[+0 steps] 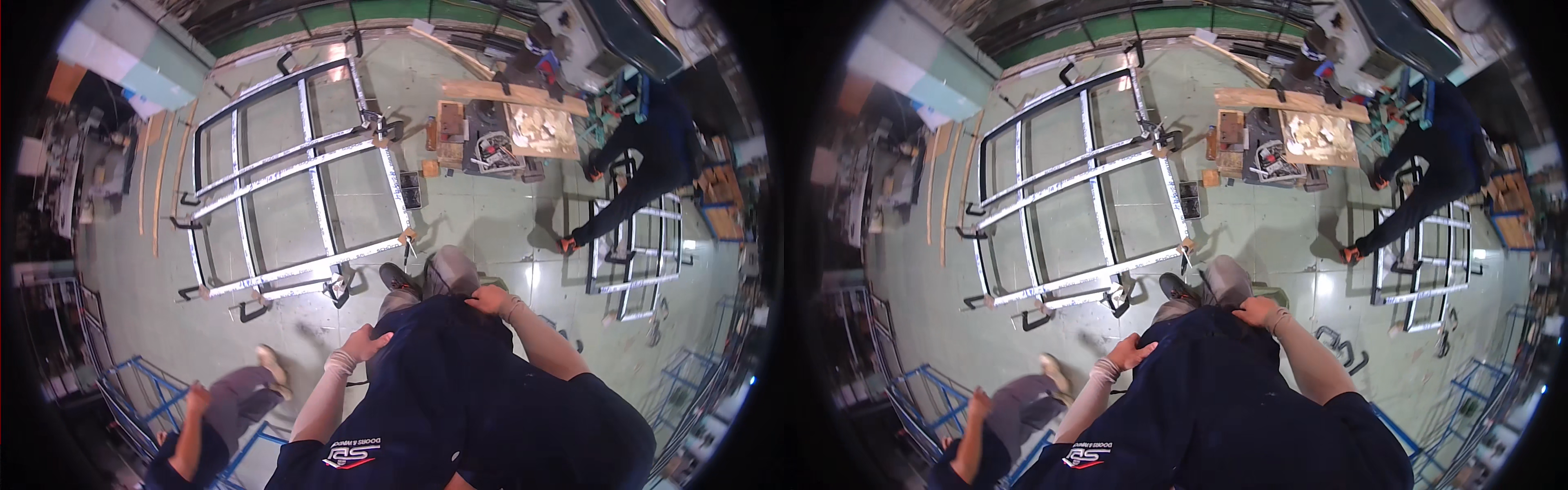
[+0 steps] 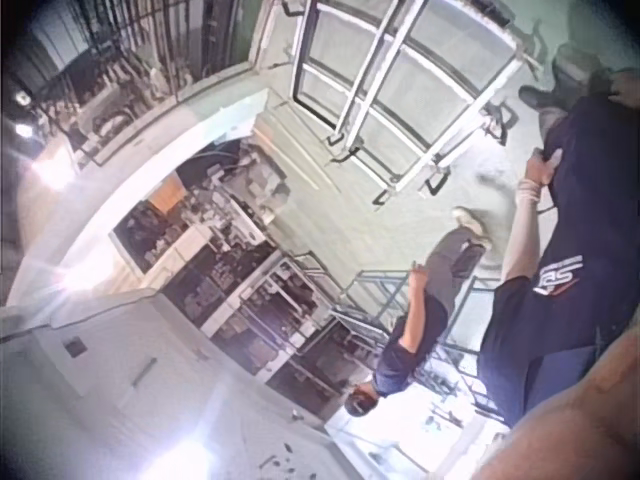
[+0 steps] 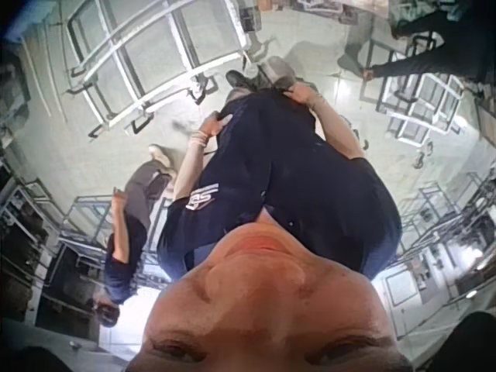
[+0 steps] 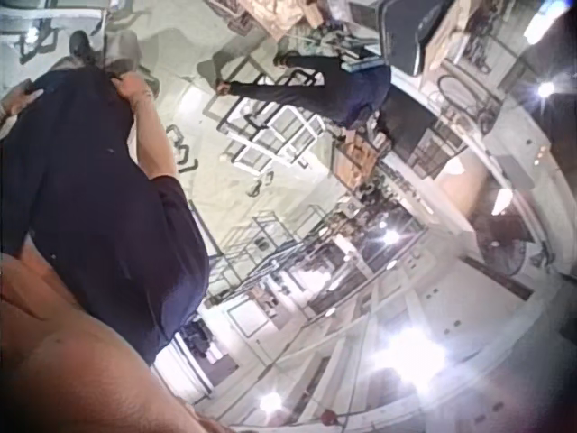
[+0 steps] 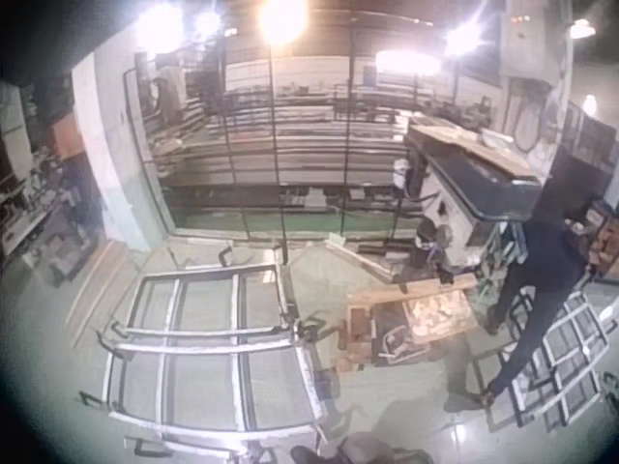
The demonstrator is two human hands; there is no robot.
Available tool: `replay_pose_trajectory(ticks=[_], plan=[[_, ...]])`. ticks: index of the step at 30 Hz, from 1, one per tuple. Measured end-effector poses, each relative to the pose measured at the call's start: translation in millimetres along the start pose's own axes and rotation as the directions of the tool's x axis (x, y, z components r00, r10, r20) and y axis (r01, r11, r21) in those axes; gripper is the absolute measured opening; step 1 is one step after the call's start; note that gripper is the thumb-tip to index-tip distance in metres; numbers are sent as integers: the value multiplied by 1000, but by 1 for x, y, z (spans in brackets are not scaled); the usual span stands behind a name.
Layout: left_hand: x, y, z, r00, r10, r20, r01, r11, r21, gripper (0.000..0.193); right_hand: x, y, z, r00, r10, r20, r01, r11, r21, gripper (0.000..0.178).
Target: Assemble and secure metal window or door frames using clamps and manual handling.
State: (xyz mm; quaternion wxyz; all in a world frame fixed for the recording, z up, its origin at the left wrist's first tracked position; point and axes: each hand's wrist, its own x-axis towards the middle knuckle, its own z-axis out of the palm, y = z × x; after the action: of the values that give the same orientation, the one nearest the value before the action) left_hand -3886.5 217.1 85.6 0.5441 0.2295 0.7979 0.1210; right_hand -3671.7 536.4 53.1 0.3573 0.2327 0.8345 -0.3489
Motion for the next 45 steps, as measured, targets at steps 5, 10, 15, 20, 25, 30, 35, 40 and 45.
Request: replay_pose_trajectory(ticks=[5, 10, 15, 20, 25, 30, 35, 40, 45], plan=[[9, 35, 12, 999, -47, 0, 47, 990, -133, 75, 16, 0, -84, 984, -136, 114, 161, 953, -258, 36], [33, 93, 58, 991, 19, -130, -63, 935, -348, 51, 67, 33, -170, 948, -213, 237, 297, 859, -416, 32], [29, 175, 129, 932, -178, -316, -22, 842, -540, 45, 86, 63, -237, 845, -249, 474, 476, 754, -453, 26], [7, 257, 141, 886, -317, -338, -93, 593, -800, 31, 106, 84, -268, 791, -213, 573, 570, 597, -565, 23], [39, 301, 229, 872, -381, -306, -244, 203, -948, 26, 113, 50, -301, 643, -95, 760, 712, 439, -548, 23], [68, 337, 248, 880, -412, -237, -31, 447, -894, 27, 173, 40, -258, 396, 58, 917, 684, 648, -336, 23], [129, 370, 308, 879, -419, -227, -50, 393, -918, 34, 288, 44, -116, 669, -311, 675, 115, 941, 319, 32], [242, 255, 262, 970, 225, -90, -165, 341, -926, 32, 393, 70, -1, 849, -274, 451, 41, 886, 462, 66], [417, 107, 265, 133, -905, -404, -205, 374, -905, 78, 400, 42, 31, 709, -423, 564, -171, 673, 719, 55]])
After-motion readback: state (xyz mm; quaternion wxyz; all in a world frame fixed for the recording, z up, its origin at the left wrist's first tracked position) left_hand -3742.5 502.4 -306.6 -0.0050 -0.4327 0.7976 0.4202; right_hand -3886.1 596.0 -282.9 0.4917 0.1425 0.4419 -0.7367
